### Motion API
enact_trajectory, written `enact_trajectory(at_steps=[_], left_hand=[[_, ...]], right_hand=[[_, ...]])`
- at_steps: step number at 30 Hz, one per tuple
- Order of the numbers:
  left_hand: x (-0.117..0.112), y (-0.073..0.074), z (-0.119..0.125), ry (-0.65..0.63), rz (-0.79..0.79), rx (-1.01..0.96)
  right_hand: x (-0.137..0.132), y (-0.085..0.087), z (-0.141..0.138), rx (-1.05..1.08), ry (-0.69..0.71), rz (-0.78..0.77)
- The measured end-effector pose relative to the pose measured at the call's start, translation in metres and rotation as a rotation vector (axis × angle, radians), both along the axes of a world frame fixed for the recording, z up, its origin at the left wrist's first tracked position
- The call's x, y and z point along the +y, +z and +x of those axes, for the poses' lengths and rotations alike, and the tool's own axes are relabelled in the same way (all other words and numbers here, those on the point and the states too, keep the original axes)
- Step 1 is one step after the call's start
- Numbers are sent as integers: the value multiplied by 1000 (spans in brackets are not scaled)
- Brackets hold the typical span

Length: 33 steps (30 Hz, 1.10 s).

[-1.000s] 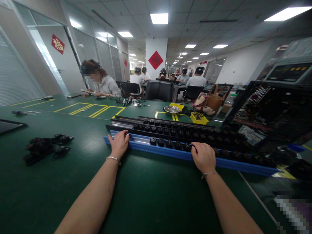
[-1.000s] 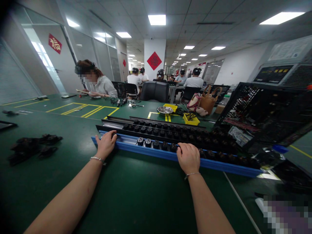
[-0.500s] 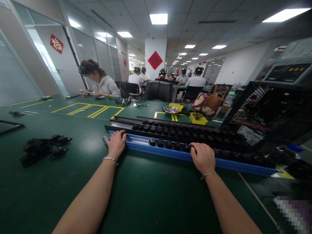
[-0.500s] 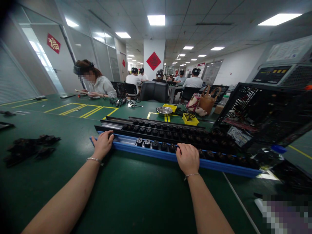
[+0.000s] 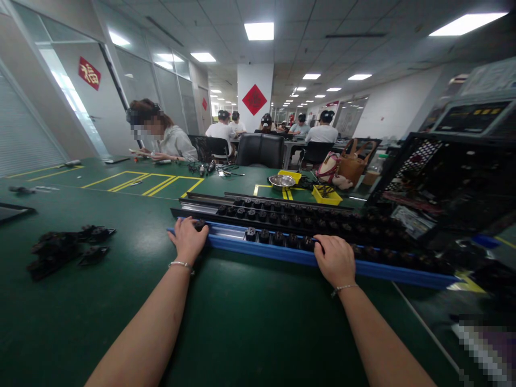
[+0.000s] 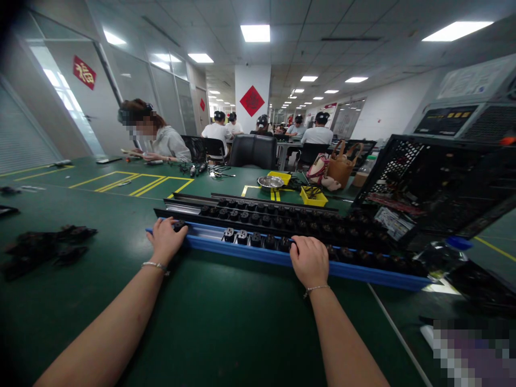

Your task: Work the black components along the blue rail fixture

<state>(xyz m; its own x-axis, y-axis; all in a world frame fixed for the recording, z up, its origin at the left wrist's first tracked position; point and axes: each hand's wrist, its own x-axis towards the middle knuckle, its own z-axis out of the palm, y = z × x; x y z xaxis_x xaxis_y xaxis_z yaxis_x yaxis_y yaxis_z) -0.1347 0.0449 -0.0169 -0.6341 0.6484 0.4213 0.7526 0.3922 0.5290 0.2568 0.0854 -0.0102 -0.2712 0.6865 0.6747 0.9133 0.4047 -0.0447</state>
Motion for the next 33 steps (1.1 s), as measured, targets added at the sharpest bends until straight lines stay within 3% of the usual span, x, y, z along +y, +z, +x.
enact_trajectory(at_steps=[23, 33], left_hand=[[-3, 2, -10, 139, 102, -19], [4, -5, -40, 182, 141, -51]], right_hand=[[-1, 0, -1, 4, -22, -7], [0, -1, 0, 16, -10, -15]])
